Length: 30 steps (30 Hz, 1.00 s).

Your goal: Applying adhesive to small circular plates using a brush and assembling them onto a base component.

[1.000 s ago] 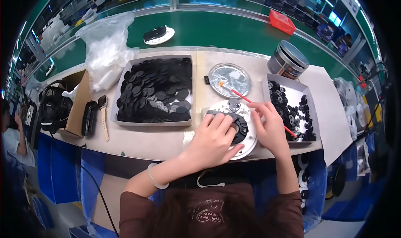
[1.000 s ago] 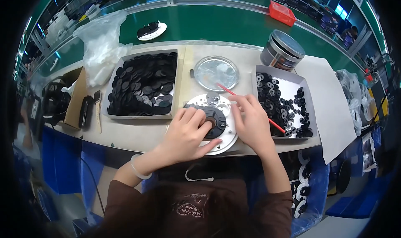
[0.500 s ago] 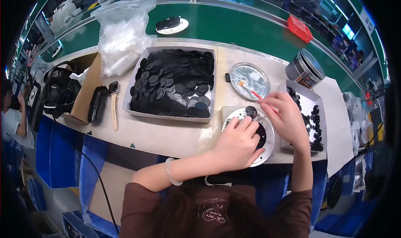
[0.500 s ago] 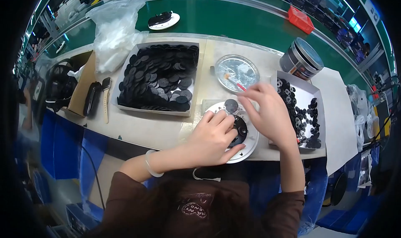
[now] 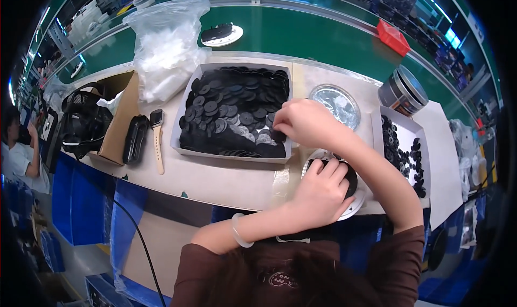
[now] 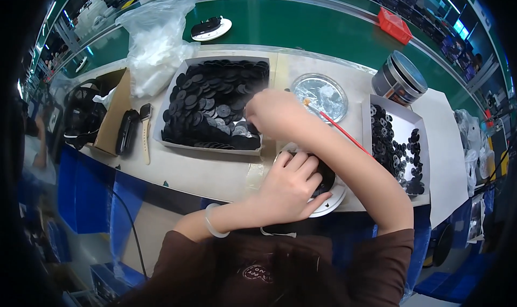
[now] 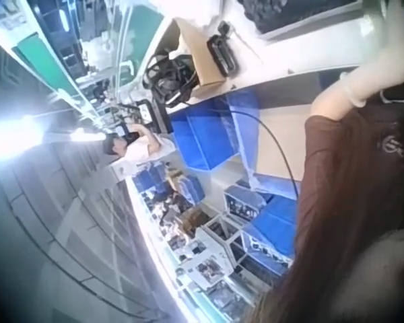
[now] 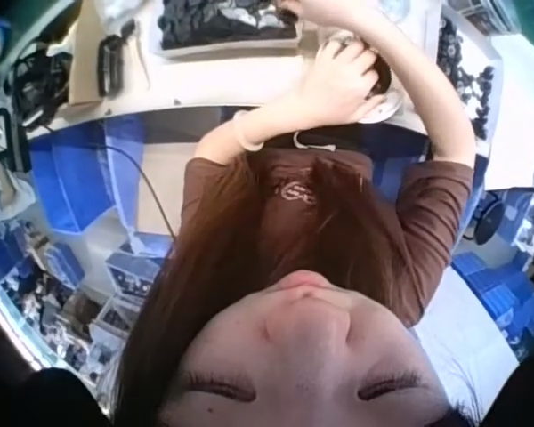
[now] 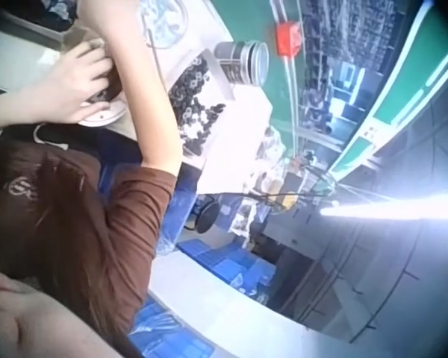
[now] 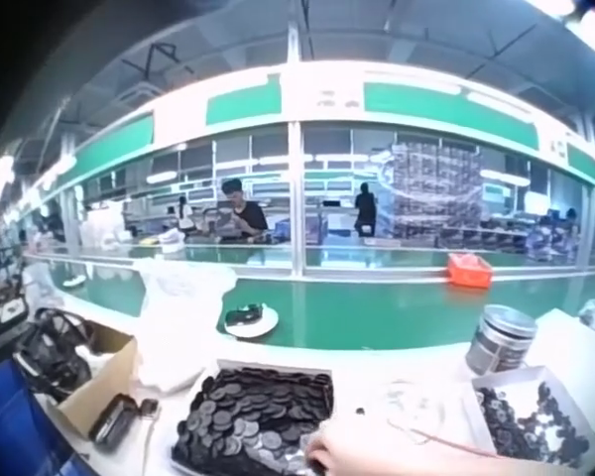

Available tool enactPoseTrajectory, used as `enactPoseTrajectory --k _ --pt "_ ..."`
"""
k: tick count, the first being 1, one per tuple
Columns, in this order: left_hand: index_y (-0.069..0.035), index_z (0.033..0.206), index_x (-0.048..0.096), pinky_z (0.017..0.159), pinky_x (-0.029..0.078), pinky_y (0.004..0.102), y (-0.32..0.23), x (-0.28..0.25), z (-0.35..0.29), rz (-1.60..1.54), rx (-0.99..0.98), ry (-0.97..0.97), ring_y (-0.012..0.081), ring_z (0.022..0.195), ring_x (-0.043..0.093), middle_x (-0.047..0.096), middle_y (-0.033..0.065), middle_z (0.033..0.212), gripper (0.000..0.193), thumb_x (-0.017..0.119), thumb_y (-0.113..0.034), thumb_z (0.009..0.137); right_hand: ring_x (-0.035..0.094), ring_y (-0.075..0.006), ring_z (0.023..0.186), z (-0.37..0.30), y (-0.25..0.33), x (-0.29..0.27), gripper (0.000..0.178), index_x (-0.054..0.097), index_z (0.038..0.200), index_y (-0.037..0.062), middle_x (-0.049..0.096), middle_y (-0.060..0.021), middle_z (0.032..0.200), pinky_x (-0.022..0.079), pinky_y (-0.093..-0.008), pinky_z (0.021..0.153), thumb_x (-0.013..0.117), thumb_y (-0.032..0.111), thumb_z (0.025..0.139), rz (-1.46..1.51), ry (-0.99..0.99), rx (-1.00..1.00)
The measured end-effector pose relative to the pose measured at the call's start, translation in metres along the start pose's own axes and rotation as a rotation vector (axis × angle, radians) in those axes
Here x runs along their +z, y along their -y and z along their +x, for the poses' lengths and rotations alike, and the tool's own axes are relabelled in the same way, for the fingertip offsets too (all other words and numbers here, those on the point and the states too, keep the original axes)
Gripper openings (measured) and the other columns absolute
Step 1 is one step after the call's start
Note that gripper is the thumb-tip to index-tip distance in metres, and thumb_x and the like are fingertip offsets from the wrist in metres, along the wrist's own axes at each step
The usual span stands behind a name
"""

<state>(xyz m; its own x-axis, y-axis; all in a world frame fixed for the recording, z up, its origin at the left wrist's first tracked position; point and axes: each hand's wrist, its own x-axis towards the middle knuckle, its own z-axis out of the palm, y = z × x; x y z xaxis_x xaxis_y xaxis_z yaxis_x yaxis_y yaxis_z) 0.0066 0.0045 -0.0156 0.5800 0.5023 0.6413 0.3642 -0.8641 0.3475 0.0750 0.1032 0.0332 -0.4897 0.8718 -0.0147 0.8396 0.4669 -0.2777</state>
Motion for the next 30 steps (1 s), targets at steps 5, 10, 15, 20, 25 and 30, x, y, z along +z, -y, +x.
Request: enactPoseTrajectory --k 5,10,15,20,25,30 --pt "-0.002 0.069 0.059 0.07 0.036 0.0337 -0.001 -0.001 0.003 -0.003 0.003 0.029 0.0235 0.082 0.046 0.05 0.0094 0.081 0.028 0.067 -0.028 0.067 0.056 -0.0248 0.087 -0.001 -0.02 -0.002 0.02 0.067 0.08 0.0055 0.061 -0.0065 0.077 0.046 -0.0369 0.075 0.068 0.022 0.069 -0.041 -0.138 -0.185" --pt "-0.002 0.069 0.058 0.067 0.035 0.0323 -0.001 -0.002 0.004 0.005 0.002 0.019 0.0224 0.079 0.046 0.049 0.0086 0.079 0.027 0.068 -0.028 0.067 0.055 -0.0208 0.088 0.01 -0.007 0.0 0.023 0.068 0.074 0.01 0.063 -0.0034 0.072 0.04 -0.0348 0.078 0.073 0.03 0.064 -0.321 0.018 -0.082" --pt "-0.003 0.068 0.058 0.067 0.035 0.0323 -0.001 -0.003 0.005 -0.007 0.009 0.023 0.0222 0.078 0.046 0.049 0.0082 0.079 0.027 0.068 -0.028 0.066 0.056 -0.0202 0.08 0.02 -0.009 0.002 0.017 0.067 0.07 0.0113 0.063 -0.0028 0.069 0.038 -0.0347 0.079 0.071 0.027 0.066 -0.319 0.017 -0.071" --pt "-0.003 0.067 0.057 0.066 0.034 0.0323 -0.001 -0.001 0.004 0.0 0.012 0.01 0.0218 0.077 0.046 0.048 0.0077 0.078 0.027 0.069 -0.027 0.065 0.057 -0.0209 0.079 0.021 -0.016 -0.005 0.009 0.068 0.075 0.011 0.063 -0.003 0.067 0.039 -0.0334 0.078 0.064 0.013 0.068 -0.149 0.025 -0.017" --pt "-0.003 0.067 0.057 0.065 0.034 0.0323 -0.001 -0.001 0.005 0.003 -0.001 0.022 0.0216 0.077 0.046 0.048 0.0073 0.078 0.027 0.069 -0.027 0.064 0.058 -0.0208 0.08 0.017 -0.02 0.008 0.017 0.068 0.08 0.0109 0.064 -0.0046 0.074 0.039 -0.033 0.078 0.059 0.006 0.066 -0.284 -0.019 -0.149" --pt "-0.003 0.067 0.057 0.065 0.034 0.032 -0.001 -0.003 0.005 -0.003 -0.01 0.033 0.0215 0.077 0.046 0.048 0.0072 0.078 0.027 0.069 -0.027 0.064 0.059 -0.0208 0.081 0.024 -0.005 -0.007 0.024 0.069 0.084 0.0111 0.065 -0.0063 0.075 0.038 -0.0333 0.079 0.057 0.003 0.064 -0.205 0.196 -0.053"
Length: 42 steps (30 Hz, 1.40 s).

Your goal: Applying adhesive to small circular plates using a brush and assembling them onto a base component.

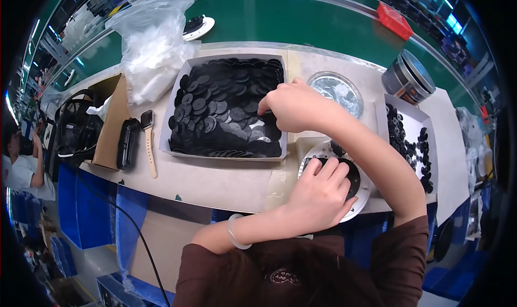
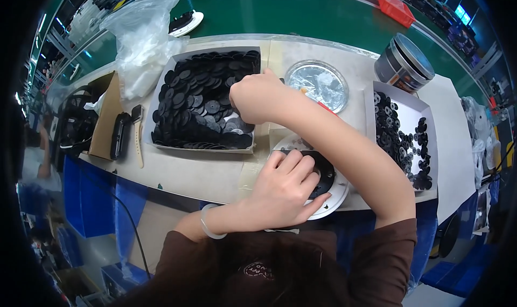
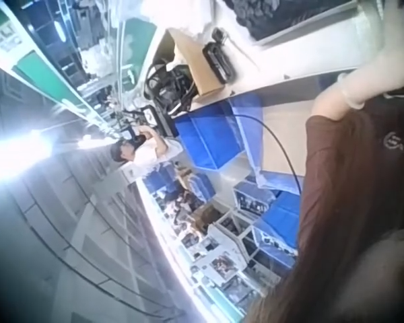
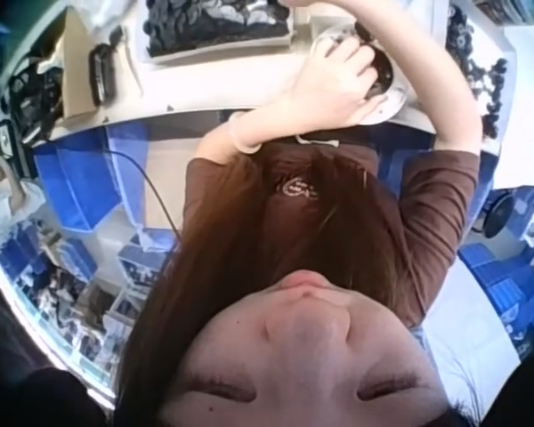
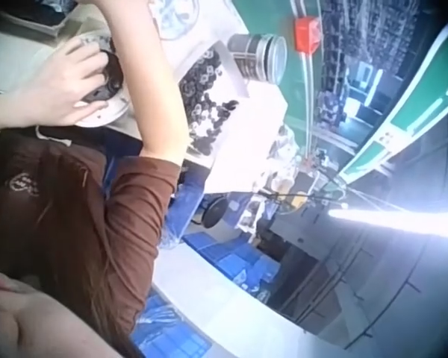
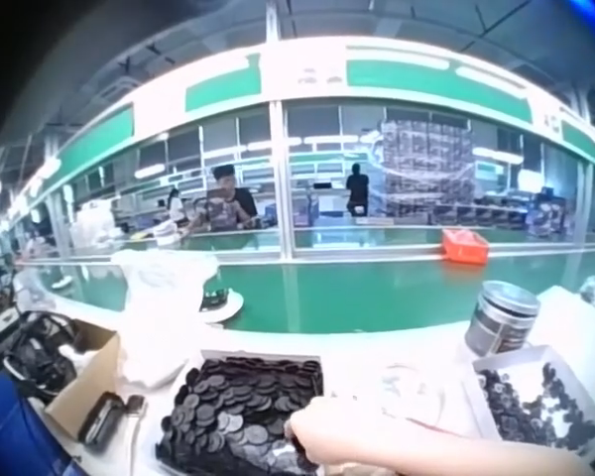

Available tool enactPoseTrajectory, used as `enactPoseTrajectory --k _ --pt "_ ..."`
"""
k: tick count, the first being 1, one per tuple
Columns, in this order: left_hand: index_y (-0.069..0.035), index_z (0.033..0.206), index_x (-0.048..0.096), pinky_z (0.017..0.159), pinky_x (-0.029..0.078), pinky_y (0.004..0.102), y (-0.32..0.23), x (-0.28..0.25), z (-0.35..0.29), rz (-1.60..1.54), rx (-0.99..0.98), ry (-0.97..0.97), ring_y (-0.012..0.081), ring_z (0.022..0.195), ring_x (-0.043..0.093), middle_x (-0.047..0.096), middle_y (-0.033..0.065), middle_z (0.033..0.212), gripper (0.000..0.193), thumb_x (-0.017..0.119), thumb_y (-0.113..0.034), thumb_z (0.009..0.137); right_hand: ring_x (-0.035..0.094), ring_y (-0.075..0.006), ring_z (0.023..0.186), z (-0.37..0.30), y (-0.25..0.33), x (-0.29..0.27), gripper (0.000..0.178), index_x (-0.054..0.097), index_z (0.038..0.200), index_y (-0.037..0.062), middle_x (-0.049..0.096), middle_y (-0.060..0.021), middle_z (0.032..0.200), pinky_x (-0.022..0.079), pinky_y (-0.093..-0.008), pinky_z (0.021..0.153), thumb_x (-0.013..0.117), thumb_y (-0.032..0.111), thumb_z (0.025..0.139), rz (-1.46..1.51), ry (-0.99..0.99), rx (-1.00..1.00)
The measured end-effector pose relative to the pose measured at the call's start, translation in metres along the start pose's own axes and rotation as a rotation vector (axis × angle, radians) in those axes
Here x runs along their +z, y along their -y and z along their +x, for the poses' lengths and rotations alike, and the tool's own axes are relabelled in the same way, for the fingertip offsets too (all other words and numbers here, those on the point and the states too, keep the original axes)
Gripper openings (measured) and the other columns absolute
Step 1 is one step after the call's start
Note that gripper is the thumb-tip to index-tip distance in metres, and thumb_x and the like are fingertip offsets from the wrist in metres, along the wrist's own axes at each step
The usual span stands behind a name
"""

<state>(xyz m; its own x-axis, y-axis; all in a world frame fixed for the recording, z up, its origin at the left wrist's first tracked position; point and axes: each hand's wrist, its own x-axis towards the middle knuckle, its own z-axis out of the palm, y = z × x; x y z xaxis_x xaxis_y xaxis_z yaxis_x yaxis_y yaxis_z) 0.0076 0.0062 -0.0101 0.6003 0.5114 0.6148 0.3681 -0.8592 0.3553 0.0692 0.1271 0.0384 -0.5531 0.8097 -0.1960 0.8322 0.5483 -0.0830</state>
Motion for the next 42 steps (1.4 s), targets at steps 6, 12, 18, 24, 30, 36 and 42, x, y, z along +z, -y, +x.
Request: enactPoseTrajectory --k 6,12,18,24,30,36,42 --pt "-0.003 0.066 0.057 0.065 0.034 0.032 -0.001 0.0 0.0 0.012 0.007 -0.018 0.0215 0.077 0.046 0.048 0.0073 0.078 0.027 0.069 -0.027 0.064 0.061 -0.0232 0.074 0.006 -0.009 0.003 0.023 0.068 0.084 0.0095 0.064 -0.0074 0.07 0.041 -0.0339 0.076 0.058 0.003 0.065 0.113 -0.057 -0.072" --pt "-0.003 0.067 0.056 0.065 0.033 0.0325 -0.001 0.004 0.001 0.005 0.005 -0.01 0.0219 0.076 0.046 0.048 0.0074 0.078 0.027 0.069 -0.027 0.064 0.06 -0.0252 0.065 -0.004 -0.017 -0.005 0.015 0.065 0.081 0.0031 0.063 -0.0095 0.067 0.047 -0.0316 0.06 0.064 0.013 0.07 0.268 -0.261 -0.1" --pt "-0.003 0.074 0.057 0.065 0.033 0.0333 0.002 -0.002 -0.001 0.013 -0.008 0.021 0.0224 0.075 0.046 0.048 0.0069 0.078 0.028 0.068 -0.028 0.065 0.046 -0.0068 0.055 -0.079 -0.028 -0.022 0.016 0.052 0.074 -0.0002 0.05 -0.001 0.058 0.036 -0.0228 0.051 0.057 0.013 0.083 0.662 -0.566 0.033" --pt "-0.004 0.09 0.053 0.076 0.035 0.0367 -0.005 0.002 -0.004 0.021 -0.031 -0.061 0.0279 0.09 0.044 0.047 0.0111 0.096 0.043 0.075 -0.027 0.061 0.043 -0.002 0.051 -0.168 -0.037 0.025 0.017 0.054 0.073 0.0001 0.047 0.003 0.054 0.035 -0.0172 0.049 0.054 0.012 0.086 0.873 -0.314 0.363" --pt "-0.002 0.11 0.055 0.083 0.033 0.0427 -0.005 -0.002 0.0 0.107 -0.041 0.01 0.0271 0.102 0.045 0.051 0.0116 0.116 0.052 0.066 -0.031 0.068 0.044 -0.0009 0.058 -0.172 -0.032 0.042 0.019 0.054 0.073 -0.0024 0.05 0.0024 0.06 0.036 -0.0182 0.051 0.055 0.012 0.085 1.04 -0.317 0.43" --pt "-0.005 0.112 0.058 0.092 0.03 0.0431 -0.009 -0.006 0.009 0.157 -0.038 0.157 0.0293 0.108 0.044 0.053 0.009 0.117 0.053 0.069 -0.027 0.065 0.04 -0.0054 0.05 -0.175 -0.032 0.033 0.023 0.053 0.07 -0.0021 0.046 -0.0028 0.052 0.033 -0.0237 0.047 0.055 0.015 0.085 0.866 -0.277 0.473" --pt "-0.006 0.11 0.058 0.092 0.03 0.0449 -0.005 -0.009 0.01 0.134 -0.002 0.181 0.0301 0.108 0.044 0.052 0.0106 0.118 0.049 0.069 -0.026 0.067 0.046 -0.0231 0.045 -0.172 -0.033 0.041 0.022 0.055 0.071 -0.0003 0.049 -0.0125 0.054 0.036 -0.0314 0.047 0.052 0.017 0.084 0.761 -0.378 0.392"
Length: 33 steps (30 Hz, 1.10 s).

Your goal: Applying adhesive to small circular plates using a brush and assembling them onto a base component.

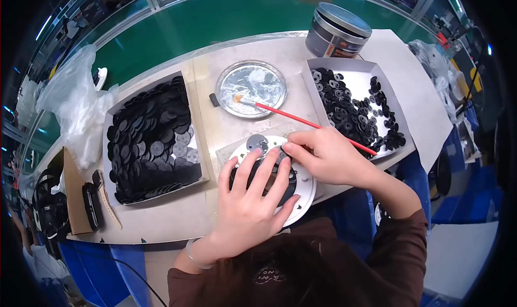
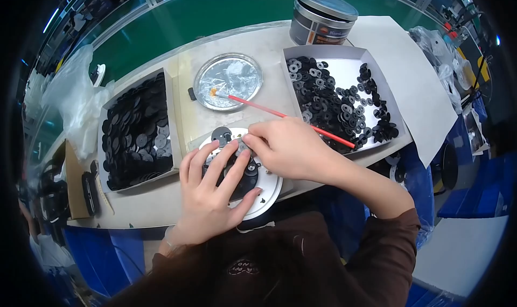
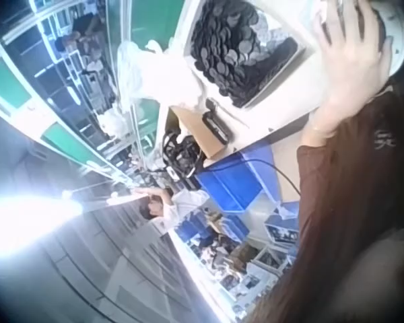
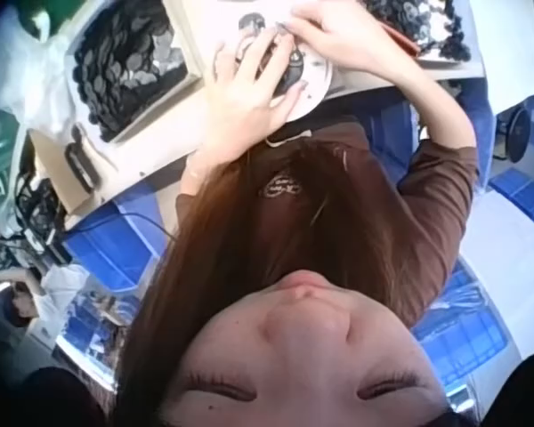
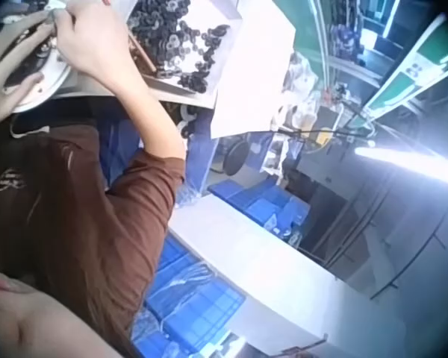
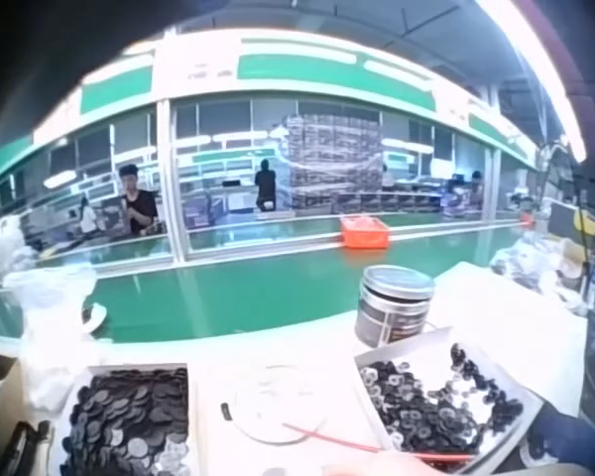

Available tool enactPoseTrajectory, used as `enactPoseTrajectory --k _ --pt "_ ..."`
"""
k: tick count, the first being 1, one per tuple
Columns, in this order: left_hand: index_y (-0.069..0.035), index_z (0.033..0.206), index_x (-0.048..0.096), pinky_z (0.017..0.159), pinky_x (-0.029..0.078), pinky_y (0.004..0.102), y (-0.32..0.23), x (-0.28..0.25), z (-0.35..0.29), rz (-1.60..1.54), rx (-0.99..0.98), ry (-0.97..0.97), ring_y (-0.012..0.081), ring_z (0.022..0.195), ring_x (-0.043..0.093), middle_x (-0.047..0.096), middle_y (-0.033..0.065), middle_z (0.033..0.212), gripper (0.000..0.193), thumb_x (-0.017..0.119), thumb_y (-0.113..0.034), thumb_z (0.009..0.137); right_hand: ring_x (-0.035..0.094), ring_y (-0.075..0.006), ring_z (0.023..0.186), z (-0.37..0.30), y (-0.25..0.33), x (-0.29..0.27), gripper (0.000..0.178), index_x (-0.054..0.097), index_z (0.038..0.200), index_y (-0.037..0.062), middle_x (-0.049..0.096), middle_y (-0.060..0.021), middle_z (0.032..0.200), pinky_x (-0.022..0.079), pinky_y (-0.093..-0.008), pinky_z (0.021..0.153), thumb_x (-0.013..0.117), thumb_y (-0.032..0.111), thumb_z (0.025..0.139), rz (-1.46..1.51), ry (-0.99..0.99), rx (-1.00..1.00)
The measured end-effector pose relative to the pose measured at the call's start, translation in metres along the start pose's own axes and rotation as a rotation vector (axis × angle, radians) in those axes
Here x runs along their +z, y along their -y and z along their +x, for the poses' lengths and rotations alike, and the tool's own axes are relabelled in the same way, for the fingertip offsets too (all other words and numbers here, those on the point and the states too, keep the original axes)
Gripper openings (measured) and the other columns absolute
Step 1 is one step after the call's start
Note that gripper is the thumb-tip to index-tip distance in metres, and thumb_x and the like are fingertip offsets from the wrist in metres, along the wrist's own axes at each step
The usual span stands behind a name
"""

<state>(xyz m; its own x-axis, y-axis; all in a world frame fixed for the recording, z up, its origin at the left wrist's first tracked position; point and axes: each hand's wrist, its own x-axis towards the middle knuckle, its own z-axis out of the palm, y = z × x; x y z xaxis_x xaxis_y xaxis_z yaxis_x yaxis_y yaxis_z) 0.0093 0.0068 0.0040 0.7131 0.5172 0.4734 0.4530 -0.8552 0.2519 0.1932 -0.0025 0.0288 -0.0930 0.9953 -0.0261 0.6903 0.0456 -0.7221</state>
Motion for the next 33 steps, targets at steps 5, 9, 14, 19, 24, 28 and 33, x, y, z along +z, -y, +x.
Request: enactPoseTrajectory --k 5,9,14,19,24,28,33 --pt "-0.005 0.109 0.058 0.092 0.031 0.0448 -0.003 -0.001 0.002 0.015 0.008 0.019 0.0304 0.11 0.043 0.051 0.0108 0.118 0.048 0.069 -0.025 0.067 0.052 -0.032 0.053 -0.003 -0.006 0.005 0.02 0.055 0.071 0.002 0.051 -0.0146 0.056 0.039 -0.0352 0.049 0.05 0.017 0.084 -0.108 -0.07 -0.123" --pt "-0.004 0.106 0.059 0.089 0.033 0.0436 -0.004 0.002 0.0 -0.003 -0.021 -0.03 0.0306 0.108 0.045 0.052 0.011 0.116 0.047 0.07 -0.023 0.065 0.052 -0.0311 0.051 -0.005 0.0 0.008 0.019 0.054 0.07 0.0024 0.051 -0.0141 0.055 0.039 -0.0351 0.047 0.051 0.016 0.084 -0.109 -0.082 -0.097" --pt "-0.003 0.102 0.059 0.088 0.035 0.0427 -0.001 0.004 0.0 0.002 -0.01 -0.072 0.0298 0.104 0.047 0.053 0.0124 0.113 0.042 0.064 -0.028 0.069 0.051 -0.0252 0.045 -0.007 0.003 0.009 0.021 0.054 0.068 0.0019 0.049 -0.0126 0.053 0.037 -0.0318 0.044 0.052 0.016 0.084 -0.114 -0.116 -0.063" --pt "-0.005 0.107 0.059 0.086 0.035 0.0415 -0.002 0.002 0.002 -0.014 0.002 -0.05 0.0301 0.105 0.046 0.054 0.0105 0.114 0.049 0.071 -0.023 0.062 0.047 -0.0201 0.043 -0.008 -0.007 0.01 0.023 0.054 0.067 0.0012 0.048 -0.0113 0.051 0.035 -0.0302 0.043 0.052 0.016 0.084 -0.005 -0.108 -0.021" --pt "-0.005 0.105 0.059 0.088 0.035 0.0427 -0.003 0.002 0.001 -0.005 -0.019 -0.053 0.0291 0.103 0.047 0.053 0.0119 0.113 0.043 0.065 -0.027 0.068 0.045 -0.0194 0.041 -0.007 -0.002 0.012 0.023 0.055 0.067 0.001 0.047 -0.0105 0.049 0.035 -0.0297 0.043 0.052 0.015 0.084 -0.011 -0.159 -0.083" --pt "-0.005 0.103 0.06 0.089 0.035 0.0427 -0.001 0.003 0.001 -0.002 0.003 -0.047 0.0284 0.104 0.048 0.053 0.0116 0.115 0.042 0.065 -0.027 0.068 0.044 -0.0189 0.04 -0.007 -0.004 0.011 0.022 0.054 0.066 0.001 0.046 -0.0099 0.049 0.034 -0.0291 0.042 0.053 0.014 0.083 -0.037 -0.136 -0.054" --pt "-0.006 0.105 0.061 0.086 0.036 0.042 -0.002 0.001 0.001 0.006 -0.014 -0.024 0.0298 0.104 0.046 0.054 0.0099 0.116 0.046 0.07 -0.024 0.063 0.045 -0.0156 0.041 -0.007 0.0 0.008 0.019 0.054 0.067 0.0014 0.046 -0.0083 0.048 0.034 -0.0275 0.041 0.055 0.013 0.082 -0.043 -0.105 -0.027"
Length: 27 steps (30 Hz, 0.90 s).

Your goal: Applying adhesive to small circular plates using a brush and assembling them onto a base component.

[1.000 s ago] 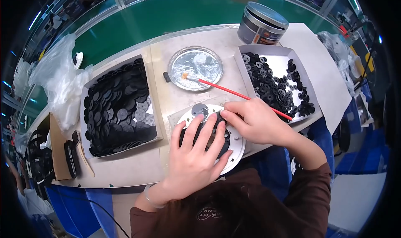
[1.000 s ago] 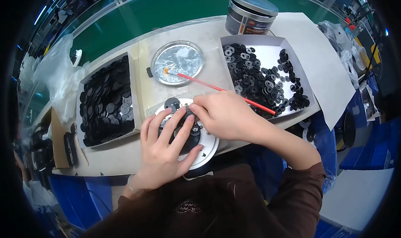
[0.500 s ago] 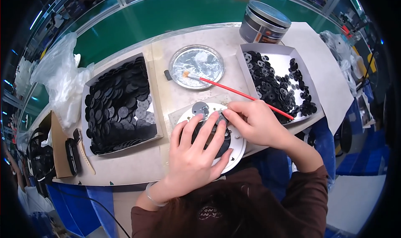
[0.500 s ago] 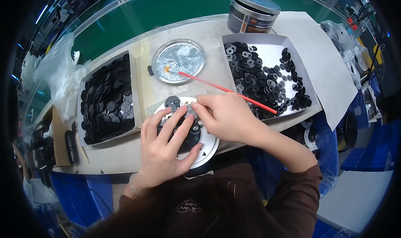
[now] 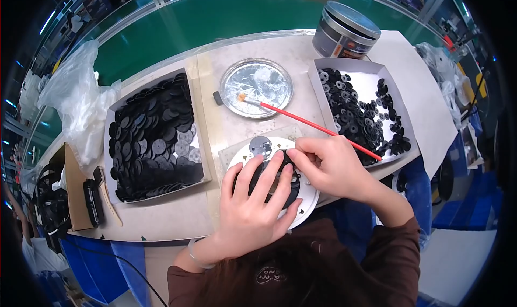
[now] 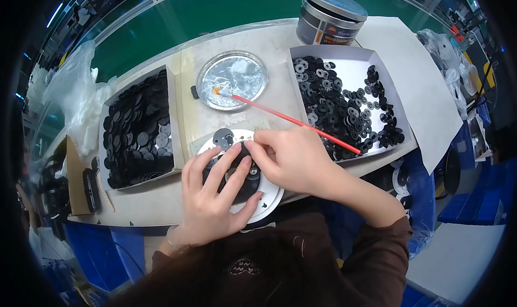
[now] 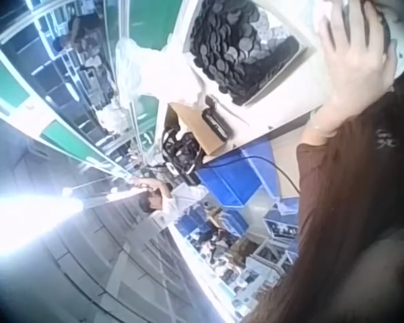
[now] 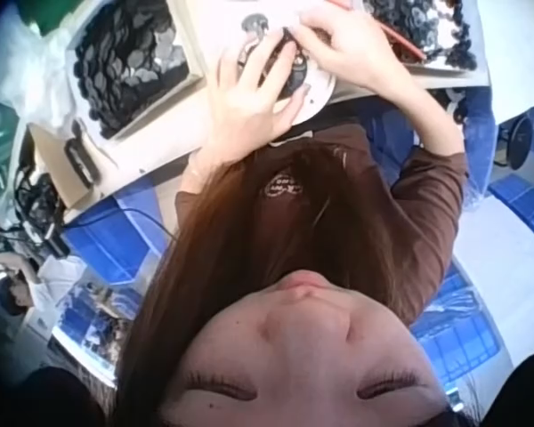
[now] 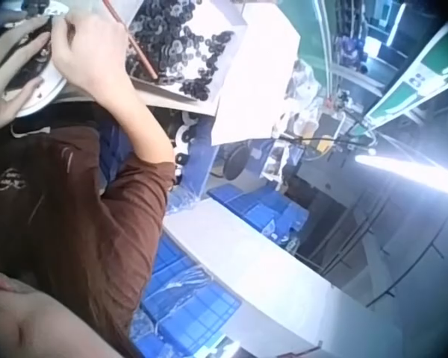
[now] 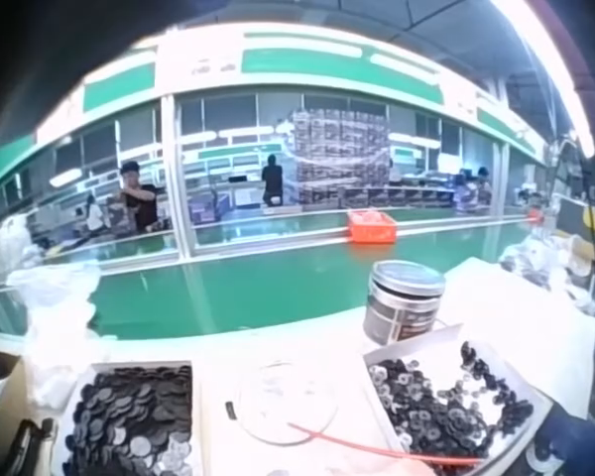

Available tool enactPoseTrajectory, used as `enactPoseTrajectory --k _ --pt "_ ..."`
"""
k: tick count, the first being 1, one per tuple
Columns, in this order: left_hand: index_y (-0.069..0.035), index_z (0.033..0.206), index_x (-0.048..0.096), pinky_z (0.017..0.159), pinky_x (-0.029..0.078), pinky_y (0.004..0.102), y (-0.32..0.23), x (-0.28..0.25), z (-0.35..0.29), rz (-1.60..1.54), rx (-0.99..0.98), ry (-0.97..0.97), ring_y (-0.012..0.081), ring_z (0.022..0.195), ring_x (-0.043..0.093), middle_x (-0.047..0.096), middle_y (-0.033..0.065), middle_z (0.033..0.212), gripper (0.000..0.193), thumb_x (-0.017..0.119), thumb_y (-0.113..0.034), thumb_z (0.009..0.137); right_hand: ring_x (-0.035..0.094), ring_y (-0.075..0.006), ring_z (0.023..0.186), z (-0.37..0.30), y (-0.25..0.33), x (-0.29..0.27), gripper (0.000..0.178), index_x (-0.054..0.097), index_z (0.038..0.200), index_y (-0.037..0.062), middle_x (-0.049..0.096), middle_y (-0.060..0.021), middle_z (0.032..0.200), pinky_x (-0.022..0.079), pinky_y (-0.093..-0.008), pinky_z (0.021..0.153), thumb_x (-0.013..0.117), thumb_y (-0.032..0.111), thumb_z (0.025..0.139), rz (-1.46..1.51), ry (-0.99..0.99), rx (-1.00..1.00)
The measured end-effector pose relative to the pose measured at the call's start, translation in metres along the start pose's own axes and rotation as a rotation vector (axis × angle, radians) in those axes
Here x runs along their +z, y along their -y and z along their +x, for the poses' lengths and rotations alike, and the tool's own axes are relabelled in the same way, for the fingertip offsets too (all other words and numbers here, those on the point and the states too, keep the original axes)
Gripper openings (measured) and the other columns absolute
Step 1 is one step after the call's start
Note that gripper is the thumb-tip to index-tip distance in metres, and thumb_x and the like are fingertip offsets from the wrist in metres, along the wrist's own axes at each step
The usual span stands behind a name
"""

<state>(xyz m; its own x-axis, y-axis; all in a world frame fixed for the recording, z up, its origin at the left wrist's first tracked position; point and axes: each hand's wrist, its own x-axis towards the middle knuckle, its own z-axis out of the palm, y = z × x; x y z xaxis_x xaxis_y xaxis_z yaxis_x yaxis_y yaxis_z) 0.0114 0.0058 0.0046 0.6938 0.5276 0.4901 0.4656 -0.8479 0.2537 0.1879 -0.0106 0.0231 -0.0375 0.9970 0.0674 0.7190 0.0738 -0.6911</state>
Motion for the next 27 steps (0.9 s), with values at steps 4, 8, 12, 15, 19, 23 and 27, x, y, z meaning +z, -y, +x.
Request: enactPoseTrajectory --k 4,8,12,15,19,23,27 --pt "-0.006 0.106 0.06 0.086 0.036 0.0419 -0.001 -0.001 -0.001 0.017 -0.013 0.0 0.0297 0.104 0.046 0.054 0.0097 0.117 0.046 0.069 -0.026 0.065 0.047 -0.0118 0.042 0.001 -0.004 0.004 0.015 0.056 0.07 0.0013 0.048 -0.0061 0.05 0.037 -0.0244 0.043 0.057 0.01 0.081 0.04 -0.055 -0.037" --pt "-0.005 0.103 0.059 0.087 0.036 0.0425 -0.001 0.001 0.0 0.011 -0.004 -0.012 0.0269 0.104 0.049 0.053 0.0108 0.117 0.043 0.065 -0.029 0.069 0.048 -0.0116 0.043 0.002 -0.007 0.007 0.013 0.056 0.072 0.0008 0.049 -0.0066 0.051 0.038 -0.0236 0.043 0.057 0.01 0.081 0.058 -0.109 -0.105" --pt "-0.005 0.104 0.058 0.087 0.036 0.0431 -0.003 0.0 0.001 -0.003 -0.009 0.002 0.0271 0.104 0.049 0.052 0.0119 0.116 0.043 0.065 -0.028 0.069 0.048 -0.0112 0.043 0.003 -0.002 0.004 0.014 0.056 0.071 0.0005 0.048 -0.0076 0.051 0.038 -0.0238 0.043 0.057 0.009 0.082 0.013 -0.117 -0.12" --pt "-0.004 0.107 0.058 0.086 0.036 0.0437 -0.003 -0.002 -0.001 -0.022 -0.031 0.035 0.0288 0.103 0.047 0.052 0.0114 0.117 0.048 0.069 -0.027 0.065 0.047 -0.0114 0.042 0.008 0.004 0.0 0.014 0.056 0.071 0.0001 0.047 -0.0087 0.05 0.037 -0.0236 0.043 0.057 0.009 0.082 -0.085 -0.056 -0.104" --pt "-0.004 0.107 0.058 0.088 0.035 0.0442 -0.001 -0.003 0.002 -0.022 -0.017 0.046 0.0301 0.105 0.046 0.052 0.0122 0.117 0.048 0.069 -0.026 0.066 0.046 -0.0074 0.046 0.005 -0.004 0.004 0.013 0.055 0.072 0.0003 0.049 -0.0046 0.053 0.036 -0.0217 0.044 0.055 0.008 0.083 0.125 -0.002 0.014" --pt "-0.004 0.107 0.058 0.089 0.034 0.0444 0.0 -0.001 0.002 -0.016 0.007 0.013 0.0311 0.106 0.046 0.051 0.0122 0.118 0.047 0.069 -0.026 0.067 0.046 -0.0039 0.05 0.0 -0.006 0.006 0.011 0.054 0.075 0.0006 0.05 -0.0004 0.056 0.035 -0.0204 0.045 0.054 0.007 0.084 0.279 -0.052 0.057" --pt "-0.004 0.107 0.058 0.089 0.034 0.0446 -0.001 -0.001 0.001 -0.018 -0.002 0.017 0.0311 0.106 0.046 0.051 0.0126 0.118 0.047 0.069 -0.026 0.067 0.046 -0.0048 0.049 0.001 -0.005 0.005 0.011 0.053 0.076 0.0006 0.049 -0.0013 0.055 0.034 -0.0208 0.045 0.054 0.008 0.084 0.187 -0.017 -0.001"
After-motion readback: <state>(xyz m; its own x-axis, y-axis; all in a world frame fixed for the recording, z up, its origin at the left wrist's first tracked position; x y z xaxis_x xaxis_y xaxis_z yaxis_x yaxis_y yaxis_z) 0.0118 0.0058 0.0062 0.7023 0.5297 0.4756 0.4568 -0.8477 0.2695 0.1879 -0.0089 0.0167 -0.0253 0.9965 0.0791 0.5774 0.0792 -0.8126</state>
